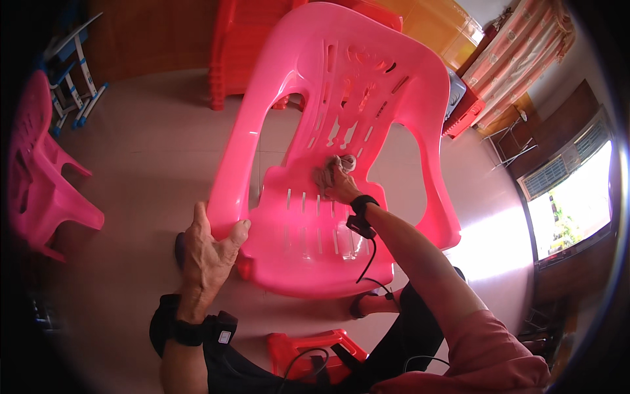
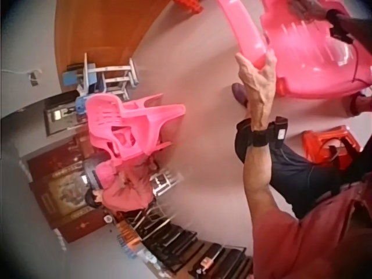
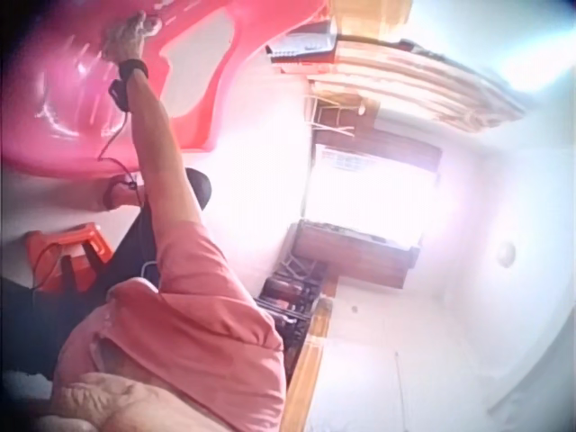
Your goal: Wiping down a pink plastic chair with a cloth.
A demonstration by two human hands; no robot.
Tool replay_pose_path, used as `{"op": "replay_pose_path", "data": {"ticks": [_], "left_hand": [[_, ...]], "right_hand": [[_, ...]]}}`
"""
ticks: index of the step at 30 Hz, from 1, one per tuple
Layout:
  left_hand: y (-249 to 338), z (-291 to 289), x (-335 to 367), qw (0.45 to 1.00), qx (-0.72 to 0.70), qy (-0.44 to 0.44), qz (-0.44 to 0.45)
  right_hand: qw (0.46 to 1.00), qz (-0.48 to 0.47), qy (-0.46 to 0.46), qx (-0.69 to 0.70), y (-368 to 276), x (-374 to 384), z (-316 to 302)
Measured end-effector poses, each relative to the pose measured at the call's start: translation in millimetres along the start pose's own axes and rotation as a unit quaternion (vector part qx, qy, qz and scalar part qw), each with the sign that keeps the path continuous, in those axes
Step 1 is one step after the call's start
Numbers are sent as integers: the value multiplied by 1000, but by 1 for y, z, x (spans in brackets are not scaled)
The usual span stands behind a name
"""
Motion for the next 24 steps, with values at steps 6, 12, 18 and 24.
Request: {"op": "replay_pose_path", "data": {"ticks": [6, 12, 18, 24], "left_hand": [[17, 6, 0, 995, -12, -7, -96], [7, 11, -4, 997, 57, 50, 10], [8, 12, 2, 998, 47, 36, 27], [1, 2, -3, 1000, -16, 19, 8]], "right_hand": [[999, -9, -28, -34, -86, 37, 12], [981, -179, -6, -79, -75, -2, 18], [945, 1, -56, -321, -29, -19, -36], [925, 107, -72, -358, -10, -50, -75]]}}
Point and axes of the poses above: each hand's wrist, its own x-axis towards the middle knuckle, its own z-axis out of the palm, y = z × x, the point moved 1 cm from there along x, towards the middle knuckle, and after that the axes turned 5 degrees about -x, right-handed, at the moved point
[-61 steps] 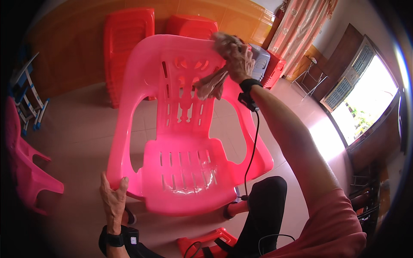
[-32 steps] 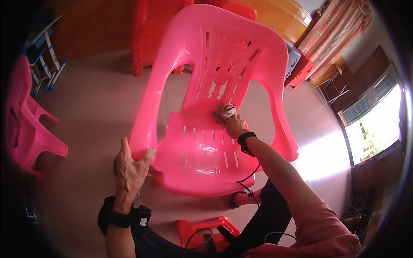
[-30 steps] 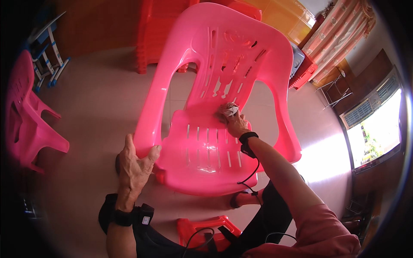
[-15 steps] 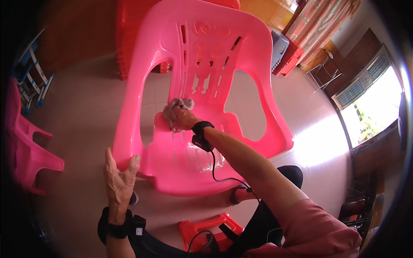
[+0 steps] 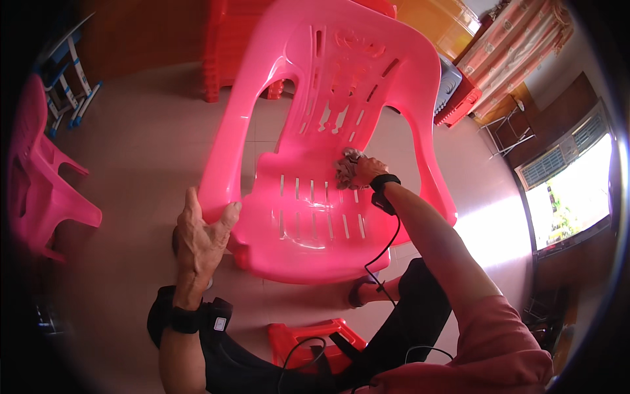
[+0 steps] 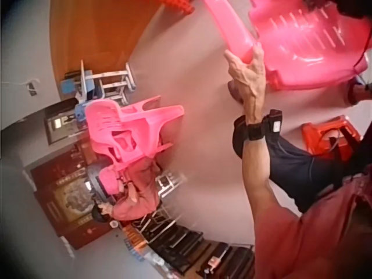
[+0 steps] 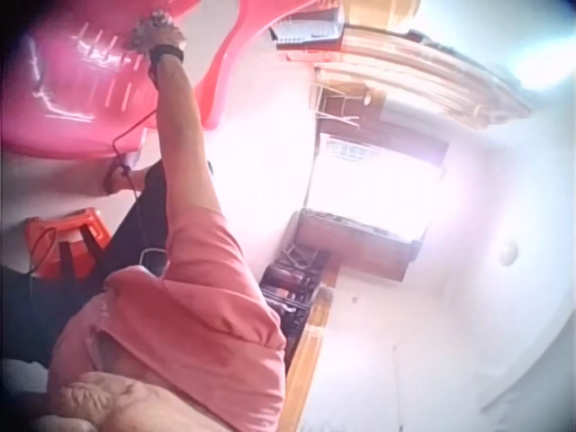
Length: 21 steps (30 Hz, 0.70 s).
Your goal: Wiping down a pink plastic chair with a cloth.
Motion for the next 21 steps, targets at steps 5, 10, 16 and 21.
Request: {"op": "replay_pose_path", "data": {"ticks": [5, 10, 16, 21], "left_hand": [[1, 7, 3, 999, -25, -3, 29], [10, 10, 3, 999, -41, 2, 4], [5, 3, 3, 999, 30, -22, -40], [-2, 5, 6, 999, 29, 6, 37]], "right_hand": [[962, 27, -46, 269, -18, 60, 36], [922, -151, 33, 354, -80, 91, 28], [888, -281, 50, 360, -145, 39, -24], [901, -345, -8, 262, -172, -11, -40]]}}
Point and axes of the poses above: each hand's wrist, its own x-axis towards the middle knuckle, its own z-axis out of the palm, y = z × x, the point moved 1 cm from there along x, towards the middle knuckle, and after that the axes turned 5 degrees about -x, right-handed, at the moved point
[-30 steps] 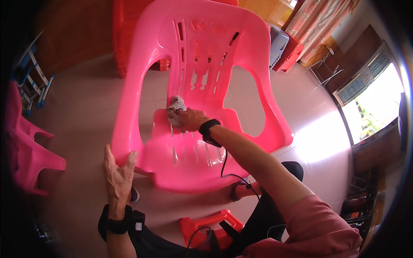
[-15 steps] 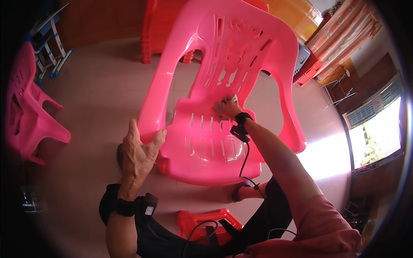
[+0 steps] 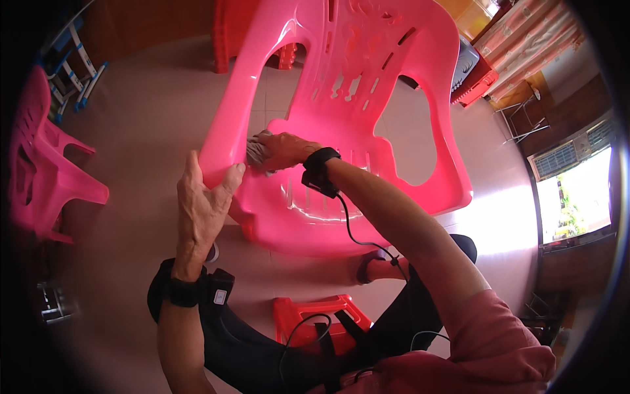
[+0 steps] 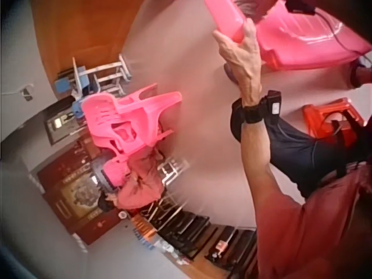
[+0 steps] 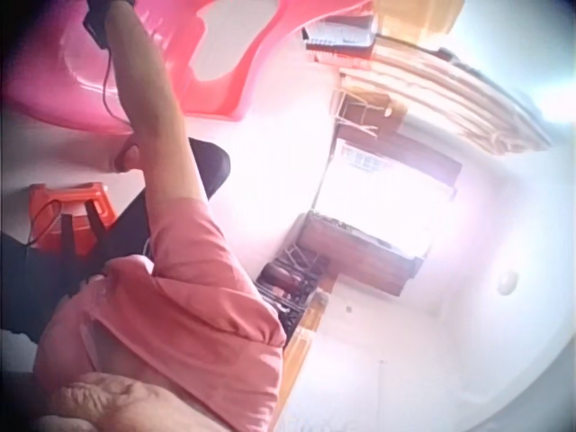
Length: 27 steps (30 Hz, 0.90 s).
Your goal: Wiping down a pink plastic chair with a cloth.
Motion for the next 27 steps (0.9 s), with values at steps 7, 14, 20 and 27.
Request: {"op": "replay_pose_path", "data": {"ticks": [7, 14, 20, 27], "left_hand": [[-1, 2, -2, 1000, -1, 6, -4], [-6, -2, -6, 1000, 10, 16, 24], [-14, -5, -11, 996, 64, 42, 43], [-15, -2, -5, 1000, 15, 8, 25]], "right_hand": [[1000, 6, 17, -3, -18, -53, 48], [992, -106, 63, -18, -57, -133, 109], [997, -22, 36, -66, -32, -189, 102], [971, 212, -20, -112, 63, -293, 54]]}}
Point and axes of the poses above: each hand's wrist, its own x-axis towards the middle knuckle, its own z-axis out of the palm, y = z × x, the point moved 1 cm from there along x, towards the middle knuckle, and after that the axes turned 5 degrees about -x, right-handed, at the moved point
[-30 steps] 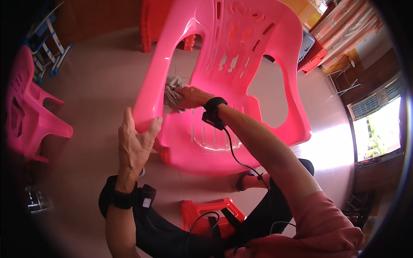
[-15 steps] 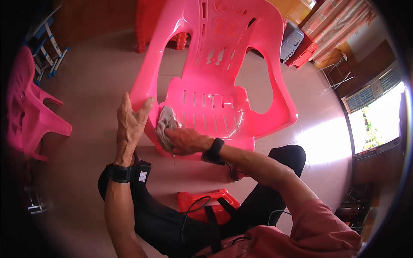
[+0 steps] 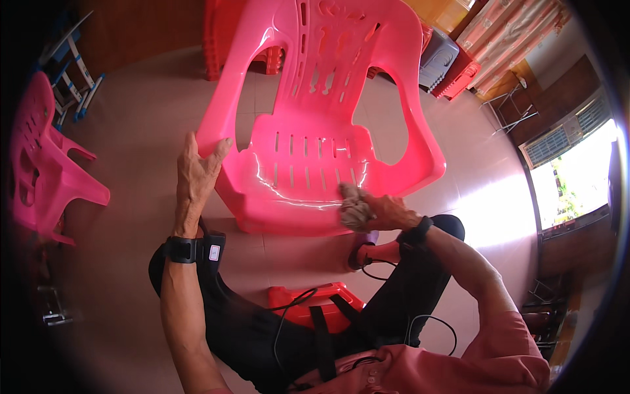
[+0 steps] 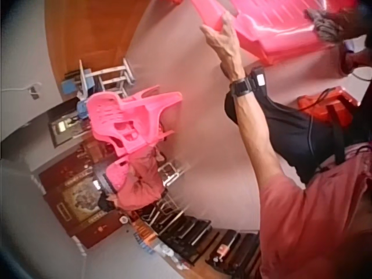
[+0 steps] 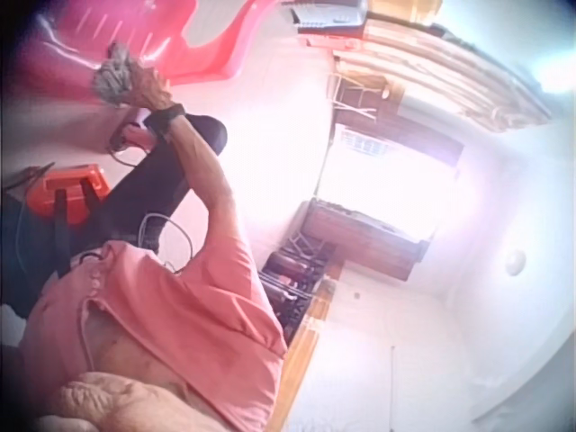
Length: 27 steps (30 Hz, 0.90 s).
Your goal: Wiping down a pink plastic chair with a cloth.
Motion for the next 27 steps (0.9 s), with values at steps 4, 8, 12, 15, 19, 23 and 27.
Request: {"op": "replay_pose_path", "data": {"ticks": [4, 8, 12, 15, 19, 23, 27], "left_hand": [[2, 1, 1, 999, -3, 25, 41], [6, 3, 1, 997, 60, 31, 23], [0, 5, 0, 997, 68, 45, 19], [-5, 0, 1, 992, 89, 63, 63], [-13, -2, -6, 994, 57, 90, -19], [7, 25, -6, 992, 55, 115, -21], [-7, 36, -18, 987, 47, 153, -28]], "right_hand": [[997, 38, 38, 47, 43, -14, 11], [992, 95, 76, 22, 28, -13, 21], [978, 142, 106, 111, 18, -19, 15], [966, 105, 157, 174, 15, -19, 20], [951, 59, 204, 226, 15, -7, 36], [900, -12, 296, 320, 79, 22, 96], [875, -26, 354, 329, 95, 41, 114]]}}
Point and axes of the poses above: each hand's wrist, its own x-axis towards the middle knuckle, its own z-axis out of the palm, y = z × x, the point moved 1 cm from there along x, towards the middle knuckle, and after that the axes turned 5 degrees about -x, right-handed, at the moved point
